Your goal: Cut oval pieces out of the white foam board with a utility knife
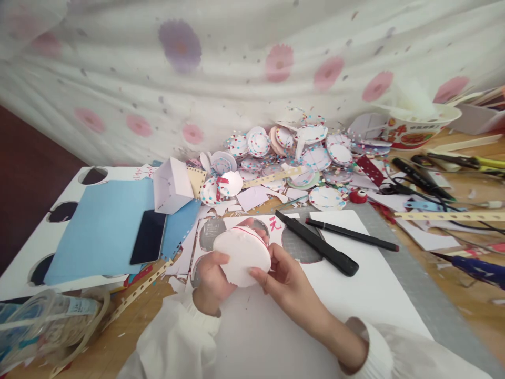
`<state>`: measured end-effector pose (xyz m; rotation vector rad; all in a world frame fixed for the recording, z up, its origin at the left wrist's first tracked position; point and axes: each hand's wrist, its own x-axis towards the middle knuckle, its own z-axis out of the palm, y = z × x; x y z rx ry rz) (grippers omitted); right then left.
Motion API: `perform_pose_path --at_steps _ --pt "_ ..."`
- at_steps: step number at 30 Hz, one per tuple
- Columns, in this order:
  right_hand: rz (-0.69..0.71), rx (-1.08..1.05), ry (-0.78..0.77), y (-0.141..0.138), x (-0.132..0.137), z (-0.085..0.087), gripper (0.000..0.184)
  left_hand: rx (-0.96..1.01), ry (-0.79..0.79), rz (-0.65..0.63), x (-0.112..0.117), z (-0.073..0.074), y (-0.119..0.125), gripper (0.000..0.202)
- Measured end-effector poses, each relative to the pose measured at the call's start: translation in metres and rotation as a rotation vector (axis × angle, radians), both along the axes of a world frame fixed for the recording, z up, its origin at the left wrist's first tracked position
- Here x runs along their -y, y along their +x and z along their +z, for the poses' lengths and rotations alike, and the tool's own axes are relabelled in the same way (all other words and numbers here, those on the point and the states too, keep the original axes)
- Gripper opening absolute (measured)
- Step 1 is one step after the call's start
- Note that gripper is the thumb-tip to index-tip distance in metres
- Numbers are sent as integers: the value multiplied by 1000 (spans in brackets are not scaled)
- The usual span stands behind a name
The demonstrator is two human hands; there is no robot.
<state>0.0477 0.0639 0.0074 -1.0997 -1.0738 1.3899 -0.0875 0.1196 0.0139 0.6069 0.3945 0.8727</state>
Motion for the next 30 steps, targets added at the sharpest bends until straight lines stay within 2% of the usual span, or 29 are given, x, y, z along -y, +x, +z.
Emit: perform_pose_path --at_steps 6,15,21,25,30 --pt "40 -84 -75 0 1 3 38 40 -59 62 1 1 1 57" --pt "37 -18 -32 -1 1 -3 35 -58 -73 102 9 -1 3 45" --pt "29 16 7 0 0 -6 33 -82 -31 149 11 -2 4 36" --pt "27 14 -2 0 0 -5 33 -95 -23 134 10 -1 4 36" --pt "14 41 -29 3 -1 -1 33 -23 35 157 6 -2 5 37"
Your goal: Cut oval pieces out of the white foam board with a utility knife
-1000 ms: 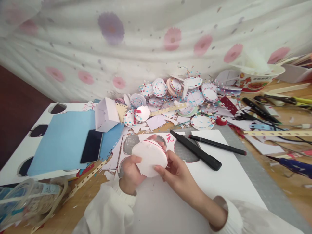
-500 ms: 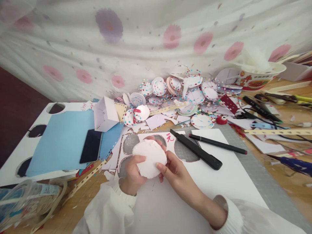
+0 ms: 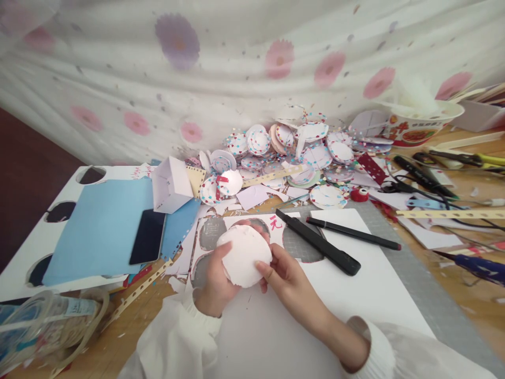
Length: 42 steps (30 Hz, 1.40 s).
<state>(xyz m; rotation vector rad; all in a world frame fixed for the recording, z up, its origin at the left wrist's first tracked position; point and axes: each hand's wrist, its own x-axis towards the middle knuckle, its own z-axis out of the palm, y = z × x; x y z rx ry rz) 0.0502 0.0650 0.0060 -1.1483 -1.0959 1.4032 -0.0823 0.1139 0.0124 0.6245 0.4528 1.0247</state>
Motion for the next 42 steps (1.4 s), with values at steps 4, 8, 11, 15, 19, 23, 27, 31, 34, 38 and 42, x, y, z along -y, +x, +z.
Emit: perform_pose_path --at_steps 4,8,11,15,19,23,27,31,34,38,42 --pt "-59 76 -27 3 -1 2 35 -9 -33 84 -3 -2 4 46" --pt "-100 112 -71 4 -2 2 36 -64 -106 133 -5 -4 7 51" --pt "-159 139 -33 6 -1 2 32 -78 -184 177 -6 -4 6 54" --pt "-452 399 298 11 3 -4 13 -64 -268 229 -5 -2 5 54" --pt "-393 881 842 9 8 -13 40 -40 -168 171 0 -1 9 55" --pt "-190 989 888 4 8 -15 50 51 -94 93 2 -1 11 38" --pt "-129 978 885 3 7 -15 46 92 -63 93 1 -1 7 29" --pt "-139 981 884 2 9 -18 41 87 -43 119 1 -1 8 36" --pt "-178 1003 903 1 10 -20 37 66 41 116 1 2 9 31" --pt "-238 1027 937 0 11 -20 33 46 117 78 2 4 6 26" --pt "-284 1006 958 0 13 -17 30 37 136 12 3 1 2 26"
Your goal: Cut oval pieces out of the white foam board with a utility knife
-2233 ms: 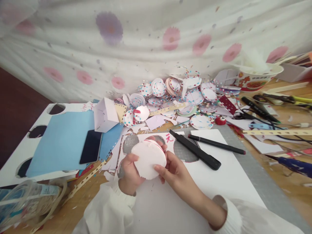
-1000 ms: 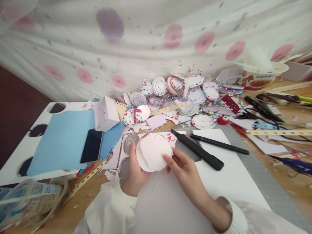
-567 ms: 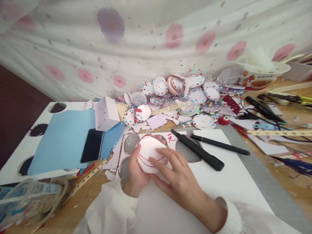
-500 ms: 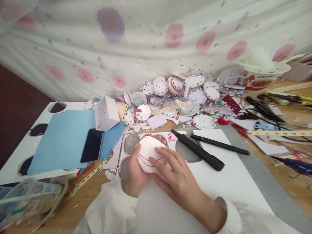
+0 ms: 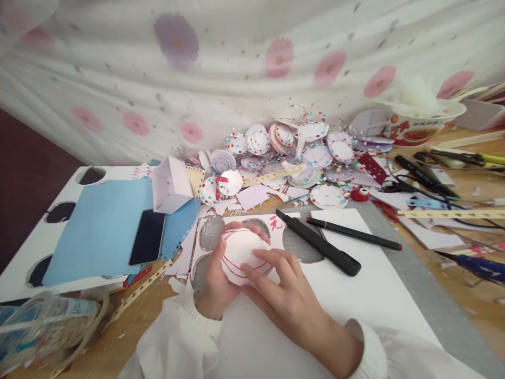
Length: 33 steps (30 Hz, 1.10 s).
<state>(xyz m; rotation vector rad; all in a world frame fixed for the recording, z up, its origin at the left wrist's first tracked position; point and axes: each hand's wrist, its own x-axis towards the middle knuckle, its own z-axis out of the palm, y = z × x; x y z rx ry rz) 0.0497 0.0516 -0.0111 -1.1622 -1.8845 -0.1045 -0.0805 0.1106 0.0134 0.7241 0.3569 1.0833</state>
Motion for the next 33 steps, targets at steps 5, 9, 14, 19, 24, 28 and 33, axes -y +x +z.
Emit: perform_pose_path --at_steps 5,9,14,19,24,28,33 --pt "29 -6 -7 0 1 1 28 -21 68 -46 1 -5 -3 34" --pt "39 -7 -10 -1 -1 2 24 -68 187 -126 1 0 -3 42" --pt "38 -27 -55 -1 -1 3 25 -98 183 -182 0 10 -5 45" --pt "27 -99 -123 -1 0 1 39 -105 27 -93 1 4 -1 42" --pt "-74 -369 -190 -4 -6 -3 68 -94 -146 46 -4 -1 5 34" --pt "-27 -705 -412 -4 -11 -6 60 -93 -216 130 -9 -2 5 37" --pt "53 -975 -580 3 -12 4 18 -96 -251 133 -10 -4 7 41"
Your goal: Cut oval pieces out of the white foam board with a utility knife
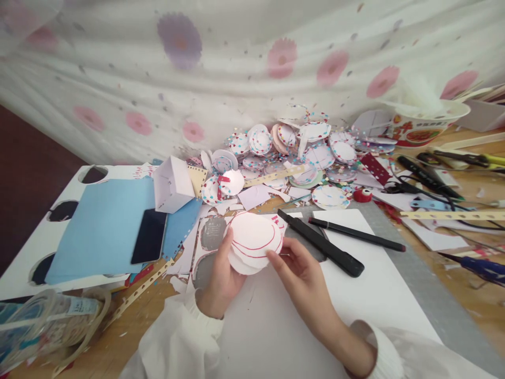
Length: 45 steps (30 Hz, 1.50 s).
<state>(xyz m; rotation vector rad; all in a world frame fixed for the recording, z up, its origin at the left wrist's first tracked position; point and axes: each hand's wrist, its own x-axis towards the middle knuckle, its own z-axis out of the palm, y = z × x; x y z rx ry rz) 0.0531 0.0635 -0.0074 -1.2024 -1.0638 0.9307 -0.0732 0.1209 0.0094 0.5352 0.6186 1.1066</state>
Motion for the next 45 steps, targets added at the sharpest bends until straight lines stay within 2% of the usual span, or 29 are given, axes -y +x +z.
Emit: perform_pose_path --at_steps 3,6,9,12,14,18,20,23,25,27,30,33,35,36,40,45 --pt "-147 65 178 3 1 6 13 85 9 -34 0 1 1 45" --pt "-101 86 208 2 3 10 12 113 9 -26 0 4 0 44" --pt "32 -88 32 1 1 12 15 152 16 -82 1 7 -3 55" --pt "127 -399 -189 5 -3 13 26 148 46 -173 2 5 -5 53" --pt "184 -556 -289 8 -6 13 29 90 70 -184 2 2 -6 51" --pt "369 -639 -409 10 -6 14 30 -17 110 -195 1 -6 -8 55" --pt "396 -584 -404 9 -5 13 31 -68 123 -183 0 -7 -9 66" --pt "199 -453 -283 9 -6 8 30 -153 82 -42 -2 -5 -9 71" --pt "13 -355 -177 11 -7 5 30 -207 31 49 -4 -3 -10 61" --pt "-127 -206 -66 14 -7 2 22 -231 -27 91 -4 -2 -10 48" --pt "-237 147 185 19 -5 0 13 -213 -86 131 -4 -2 -9 38" --pt "-164 646 468 20 -1 -2 33 -142 -91 119 -3 -2 -5 37" --pt "-77 877 543 19 -1 -4 43 -57 -114 54 -2 0 -3 38" --pt "-58 923 547 18 -1 -6 44 -14 -128 17 -2 1 -2 41" --pt "-52 918 515 17 -4 -7 43 93 -157 -50 0 6 -4 56" --pt "67 844 516 14 -2 -3 39 111 -25 -125 3 2 -7 49"
